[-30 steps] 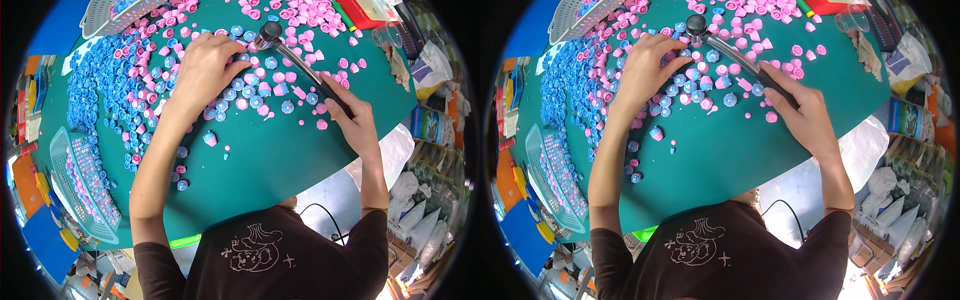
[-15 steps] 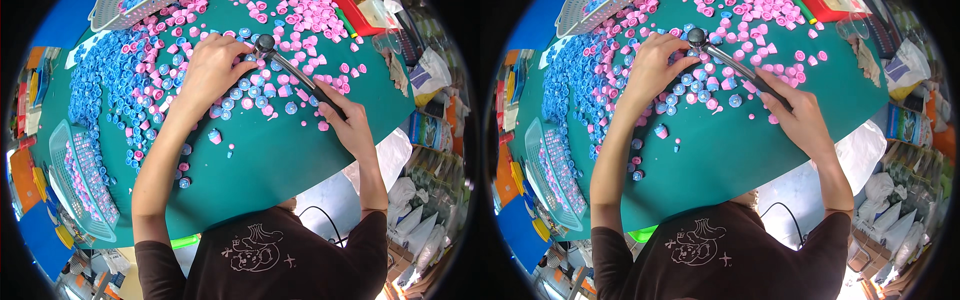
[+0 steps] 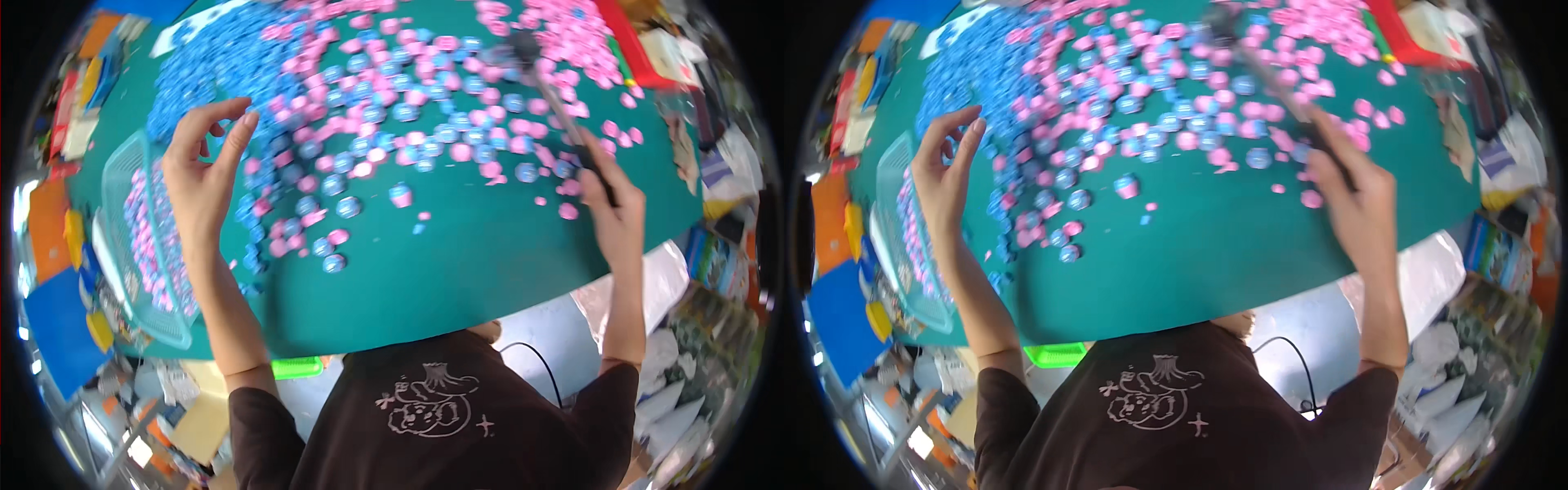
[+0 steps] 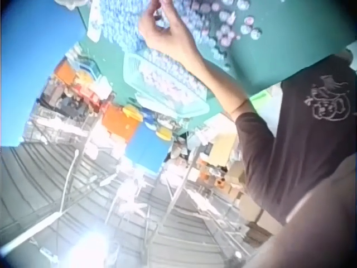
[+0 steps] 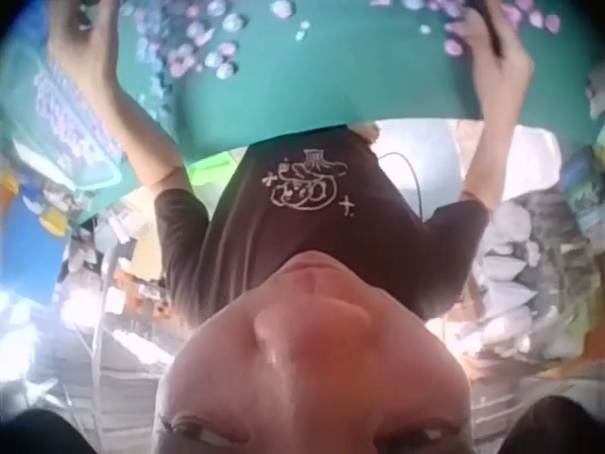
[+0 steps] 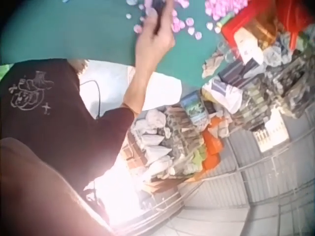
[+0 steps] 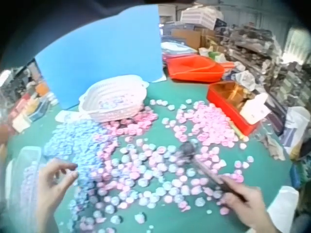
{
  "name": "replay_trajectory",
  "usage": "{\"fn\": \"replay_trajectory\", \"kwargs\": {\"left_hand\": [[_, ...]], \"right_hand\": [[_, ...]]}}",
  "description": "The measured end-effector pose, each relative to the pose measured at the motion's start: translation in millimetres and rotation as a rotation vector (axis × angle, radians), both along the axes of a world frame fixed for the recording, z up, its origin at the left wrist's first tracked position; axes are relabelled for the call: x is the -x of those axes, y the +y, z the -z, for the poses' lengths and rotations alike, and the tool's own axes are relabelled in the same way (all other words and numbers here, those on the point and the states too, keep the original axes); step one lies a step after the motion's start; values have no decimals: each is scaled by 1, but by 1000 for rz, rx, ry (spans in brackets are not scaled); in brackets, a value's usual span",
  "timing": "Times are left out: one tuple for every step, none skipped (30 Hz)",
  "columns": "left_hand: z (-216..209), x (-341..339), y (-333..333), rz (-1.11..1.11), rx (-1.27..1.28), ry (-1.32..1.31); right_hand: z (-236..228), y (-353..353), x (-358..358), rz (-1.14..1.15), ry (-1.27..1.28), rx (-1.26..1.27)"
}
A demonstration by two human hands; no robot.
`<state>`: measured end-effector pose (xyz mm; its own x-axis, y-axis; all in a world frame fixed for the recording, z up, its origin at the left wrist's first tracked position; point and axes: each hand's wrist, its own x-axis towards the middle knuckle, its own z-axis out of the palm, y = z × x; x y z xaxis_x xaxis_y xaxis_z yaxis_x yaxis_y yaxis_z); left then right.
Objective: Assembling and sorting small pink and blue toy buttons using a small hammer.
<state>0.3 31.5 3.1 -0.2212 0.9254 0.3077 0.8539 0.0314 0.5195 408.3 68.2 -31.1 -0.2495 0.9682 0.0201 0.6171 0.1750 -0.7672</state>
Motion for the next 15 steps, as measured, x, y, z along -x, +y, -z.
{"fn": "replay_trajectory", "kwargs": {"left_hand": [[7,17,-9,-22,7,26],[14,37,-20,-125,8,-36],[18,58,-32,-233,0,-97],[29,78,-41,-259,10,-61],[40,90,-45,-277,22,-37],[48,92,-43,-267,30,14],[54,93,-40,-271,30,12],[58,89,-36,-237,67,39],[61,85,-31,-201,103,63],[66,85,-27,-161,103,38],[70,83,-21,-146,98,22],[73,80,-15,-109,89,15],[76,78,-9,-73,79,6],[81,83,-6,-117,112,-8],[86,89,0,-91,120,17]], "right_hand": [[-1,1,-9,20,20,-13],[0,2,-12,28,15,-68],[0,3,-15,32,57,-12],[3,5,-15,46,84,43],[5,6,-13,30,95,44],[7,7,-12,47,90,65],[7,7,-11,66,82,85],[5,7,-9,67,79,83],[1,7,-6,52,70,100],[-2,7,-3,38,60,116],[-4,6,-3,54,45,109],[-5,5,-2,68,48,111],[-6,4,-1,83,50,112],[-7,4,0,78,32,107],[-9,3,-1,79,21,108]]}}
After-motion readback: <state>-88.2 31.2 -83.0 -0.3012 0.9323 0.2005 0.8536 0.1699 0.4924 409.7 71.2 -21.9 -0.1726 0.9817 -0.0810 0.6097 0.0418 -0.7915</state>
